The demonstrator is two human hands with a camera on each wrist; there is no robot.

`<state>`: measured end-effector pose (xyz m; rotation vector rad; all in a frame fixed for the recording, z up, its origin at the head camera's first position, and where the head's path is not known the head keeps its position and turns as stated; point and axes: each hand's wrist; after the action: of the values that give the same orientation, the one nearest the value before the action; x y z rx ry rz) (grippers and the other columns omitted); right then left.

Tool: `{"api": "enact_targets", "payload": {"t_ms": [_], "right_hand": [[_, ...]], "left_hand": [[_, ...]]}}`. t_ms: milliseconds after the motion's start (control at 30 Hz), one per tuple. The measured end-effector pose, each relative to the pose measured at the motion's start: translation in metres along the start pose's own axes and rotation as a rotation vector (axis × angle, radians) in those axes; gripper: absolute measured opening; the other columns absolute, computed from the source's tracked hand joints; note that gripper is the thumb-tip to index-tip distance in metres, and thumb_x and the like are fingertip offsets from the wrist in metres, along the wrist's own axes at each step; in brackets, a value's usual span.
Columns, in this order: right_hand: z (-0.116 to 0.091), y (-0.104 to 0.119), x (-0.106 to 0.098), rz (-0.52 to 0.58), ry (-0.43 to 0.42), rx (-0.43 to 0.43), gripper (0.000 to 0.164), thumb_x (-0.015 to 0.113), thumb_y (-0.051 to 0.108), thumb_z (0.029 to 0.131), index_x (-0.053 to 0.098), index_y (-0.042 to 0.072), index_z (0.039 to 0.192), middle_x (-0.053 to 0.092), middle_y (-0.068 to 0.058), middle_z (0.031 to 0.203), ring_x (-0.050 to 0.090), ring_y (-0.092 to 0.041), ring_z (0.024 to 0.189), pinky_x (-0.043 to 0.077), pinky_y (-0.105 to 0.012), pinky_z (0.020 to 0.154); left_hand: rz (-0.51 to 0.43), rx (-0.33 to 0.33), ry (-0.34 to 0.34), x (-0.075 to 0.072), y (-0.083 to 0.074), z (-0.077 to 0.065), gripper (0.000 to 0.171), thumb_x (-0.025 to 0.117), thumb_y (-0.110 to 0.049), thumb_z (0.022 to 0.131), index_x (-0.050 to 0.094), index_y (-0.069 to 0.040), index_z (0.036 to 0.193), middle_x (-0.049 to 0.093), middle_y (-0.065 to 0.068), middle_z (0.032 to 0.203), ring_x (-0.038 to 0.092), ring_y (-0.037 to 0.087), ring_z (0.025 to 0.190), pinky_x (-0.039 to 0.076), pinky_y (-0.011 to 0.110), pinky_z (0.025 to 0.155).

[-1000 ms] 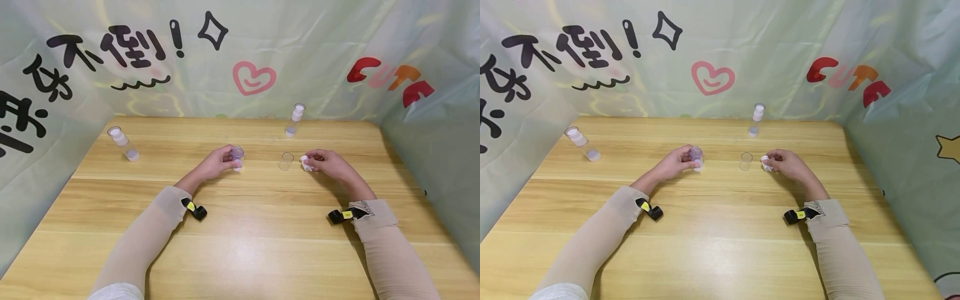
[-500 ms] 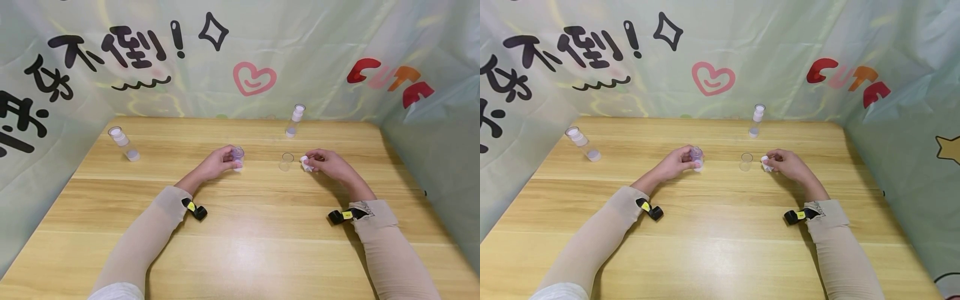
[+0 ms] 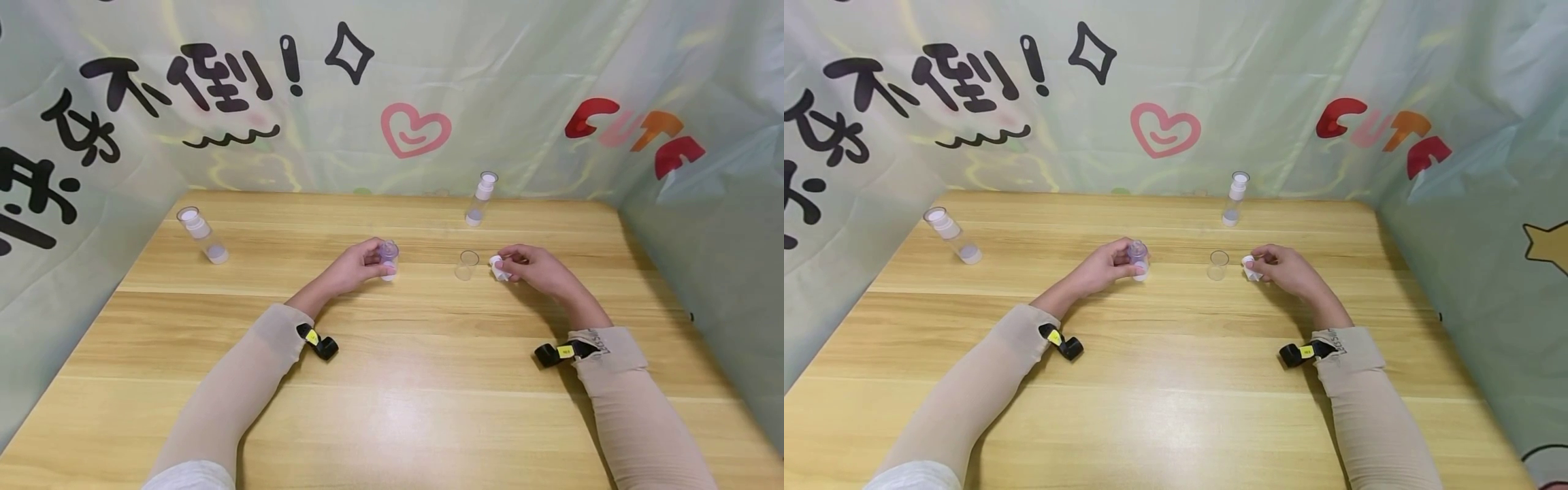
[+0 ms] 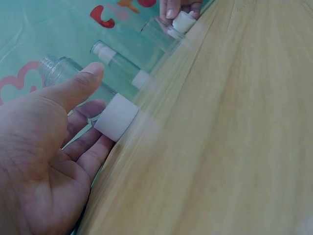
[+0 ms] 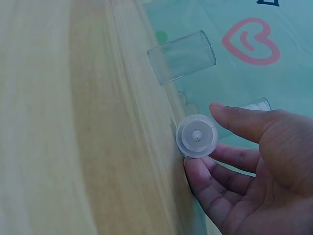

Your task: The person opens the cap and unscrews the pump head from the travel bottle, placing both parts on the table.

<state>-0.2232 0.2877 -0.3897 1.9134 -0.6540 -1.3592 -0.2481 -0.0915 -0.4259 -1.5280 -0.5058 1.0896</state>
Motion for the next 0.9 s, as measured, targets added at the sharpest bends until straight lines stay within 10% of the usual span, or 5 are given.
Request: {"api": "enact_targets", "payload": {"t_ms": [533, 900], "right_hand": [[-0.0019, 0.0020, -0.0025, -0.086, -0.021, -0.008, 0.058, 0.059, 0.039, 0.099, 0.048, -0.003, 0.136, 0.058, -0.021, 0.115, 0.059, -0.029, 0.095, 0.053, -0.029, 0.075], [-0.0053, 0.0080, -0.0028, -0.192, -0.062, -0.052, 0.063, 0.055, 0.044, 0.099, 0.046, -0.004, 0.139, 0.056, -0.025, 0.126, 0.053, -0.044, 0.118, 0.048, -0.054, 0.095]], "left_hand": [[-0.012, -0.020, 0.019, -0.0019, -0.0015, -0.0022, 0.047, 0.074, -0.018, 0.089, 0.055, -0.006, 0.129, 0.062, 0.009, 0.123, 0.054, 0.024, 0.124, 0.043, 0.032, 0.106], [-0.002, -0.047, 0.024, -0.0069, -0.0064, -0.0075, 0.055, 0.077, -0.018, 0.087, 0.052, -0.007, 0.135, 0.056, 0.010, 0.133, 0.050, 0.027, 0.128, 0.043, 0.033, 0.106]]}}
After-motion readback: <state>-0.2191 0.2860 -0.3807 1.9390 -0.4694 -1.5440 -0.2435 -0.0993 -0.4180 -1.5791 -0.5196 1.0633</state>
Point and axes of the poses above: each hand's wrist, its own z-axis towards the middle knuckle, its own x-axis out of the palm, y = z × x
